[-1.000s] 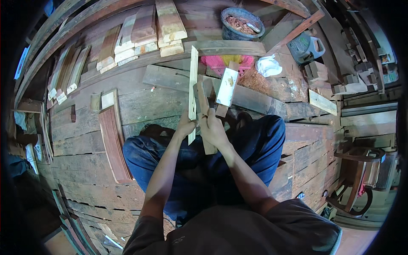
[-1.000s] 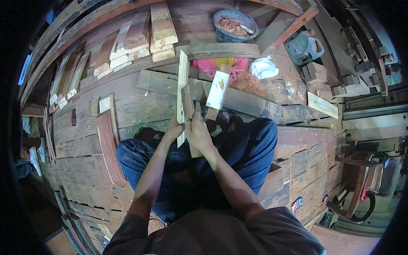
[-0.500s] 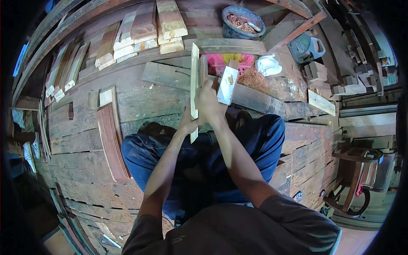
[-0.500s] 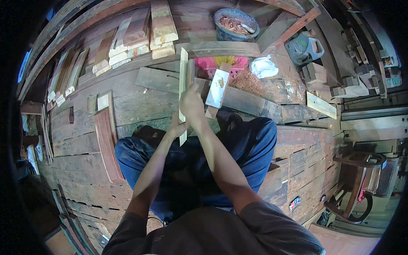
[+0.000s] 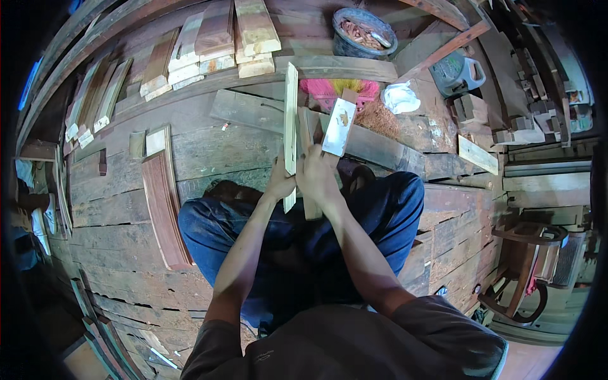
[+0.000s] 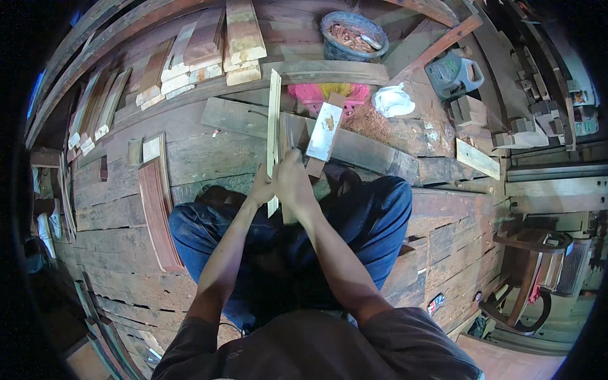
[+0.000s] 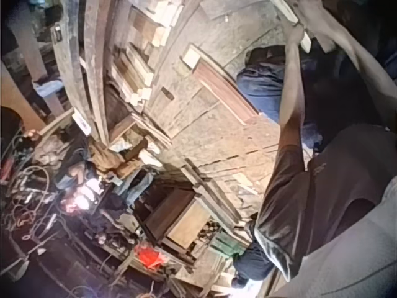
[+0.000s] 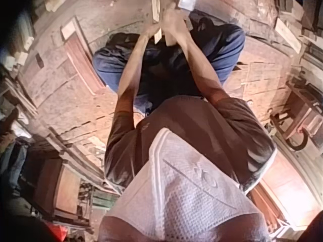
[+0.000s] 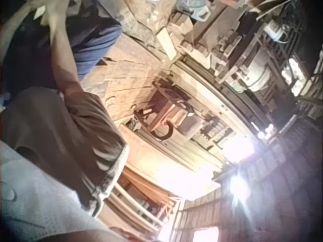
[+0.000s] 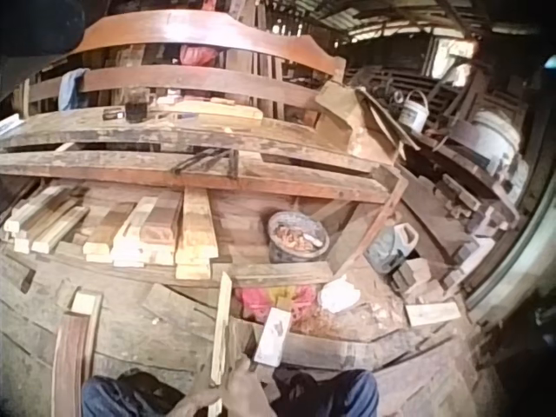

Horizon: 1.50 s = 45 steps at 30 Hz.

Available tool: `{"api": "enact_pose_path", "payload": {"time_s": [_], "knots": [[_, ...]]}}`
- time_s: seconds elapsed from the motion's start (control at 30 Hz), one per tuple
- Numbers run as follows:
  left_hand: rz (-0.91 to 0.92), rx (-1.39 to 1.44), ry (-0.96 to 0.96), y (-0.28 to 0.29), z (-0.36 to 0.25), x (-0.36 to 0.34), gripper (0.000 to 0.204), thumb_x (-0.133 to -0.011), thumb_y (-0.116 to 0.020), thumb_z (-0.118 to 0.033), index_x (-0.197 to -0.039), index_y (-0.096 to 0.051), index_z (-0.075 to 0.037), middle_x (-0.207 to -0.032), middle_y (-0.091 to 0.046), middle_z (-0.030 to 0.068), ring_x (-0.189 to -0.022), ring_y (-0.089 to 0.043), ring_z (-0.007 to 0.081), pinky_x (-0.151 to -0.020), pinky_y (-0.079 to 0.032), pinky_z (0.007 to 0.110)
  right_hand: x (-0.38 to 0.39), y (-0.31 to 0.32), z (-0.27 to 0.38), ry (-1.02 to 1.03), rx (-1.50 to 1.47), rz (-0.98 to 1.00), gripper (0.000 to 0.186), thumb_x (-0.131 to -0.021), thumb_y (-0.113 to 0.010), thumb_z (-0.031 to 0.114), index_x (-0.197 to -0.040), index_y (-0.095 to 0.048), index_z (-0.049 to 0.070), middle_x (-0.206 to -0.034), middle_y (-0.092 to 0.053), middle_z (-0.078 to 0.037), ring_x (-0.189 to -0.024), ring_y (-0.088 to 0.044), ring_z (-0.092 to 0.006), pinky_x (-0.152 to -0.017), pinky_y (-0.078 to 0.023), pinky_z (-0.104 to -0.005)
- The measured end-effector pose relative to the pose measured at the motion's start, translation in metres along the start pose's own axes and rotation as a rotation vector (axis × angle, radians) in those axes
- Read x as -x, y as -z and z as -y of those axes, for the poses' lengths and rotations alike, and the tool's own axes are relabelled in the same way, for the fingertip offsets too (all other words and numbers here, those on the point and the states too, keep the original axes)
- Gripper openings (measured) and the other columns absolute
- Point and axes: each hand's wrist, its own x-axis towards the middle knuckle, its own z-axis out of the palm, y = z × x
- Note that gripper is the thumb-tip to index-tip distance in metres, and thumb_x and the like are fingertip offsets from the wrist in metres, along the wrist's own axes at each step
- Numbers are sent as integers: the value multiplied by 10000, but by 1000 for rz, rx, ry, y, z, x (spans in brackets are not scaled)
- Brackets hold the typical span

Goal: Using a hammer and chisel to carve or shape a piece of wood while seated on the floor.

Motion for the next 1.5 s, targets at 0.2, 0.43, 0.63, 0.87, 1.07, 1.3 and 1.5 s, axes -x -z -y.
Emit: {"api": "enact_pose_path", "payload": {"time_s": [0.2, 0.43, 0.63, 0.87, 1.07, 1.3, 1.5], "knots": [[29, 173, -120, -7, 19, -16, 690, -718, -707, -10, -1339, -404, -18, -1156, -619, 134, -1050, -597, 202, -899, -480, 354, -79, -13, -1, -117, 21, 7, 315, -907, -463, 170, -1038, -367, -100, -804, -591, -390, -811, -600, -539, -715, -505, -581], [40, 79, -7, 8, 30, -7, 659, -725, -664, 49, -1330, -408, 1, -1090, -628, 125, -932, -612, 205, -810, -510, 348, 0, 9, 11, -3, 91, 149, 313, -865, -513, 116, -979, -377, -142, -695, -592, -332, -663, -600, -525, -632, -496, -545], [127, 355, 156, 26, 7, -3, 370, -789, -606, -3, -1157, -572, -18, -978, -647, 71, -906, -619, 152, -755, -499, 273, -48, 6, 6, -3, 114, 168, 319, -880, -493, 137, -967, -404, -157, -694, -567, -374, -690, -606, -525, -620, -504, -545], [111, 333, 370, 52, -25, 5, 281, -627, -578, -49, -907, -563, -24, -776, -535, 26, -724, -532, 160, -666, -445, 286, -47, 8, 10, 263, 173, 189, 325, -898, -489, 176, -963, -412, -133, -698, -577, -363, -716, -613, -512, -638, -492, -556], [154, 461, 409, 67, -17, 11, 310, -652, -594, -91, -951, -584, -11, -840, -578, 54, -736, -572, 177, -660, -473, 304, -22, 38, 34, 206, 186, 317, 283, -906, -488, 170, -950, -410, -99, -692, -578, -338, -706, -598, -505, -661, -469, -567], [226, 580, 430, 99, -47, 31, 509, -616, -599, -56, -1121, -577, 10, -874, -609, 75, -759, -612, 177, -673, -508, 310, -57, 59, 26, 222, 491, 272, 273, -905, -518, 213, -1090, -432, 31, -783, -626, -298, -683, -633, -450, -582, -497, -566], [241, 607, 325, 107, -58, 44, 681, -568, -608, -16, -1244, -525, 1, -901, -616, 91, -788, -619, 195, -719, -516, 313, -22, 89, 45, 759, 448, 218, 262, -886, -565, 175, -1072, -479, 13, -763, -624, -207, -598, -630, -387, -505, -501, -490]]}}
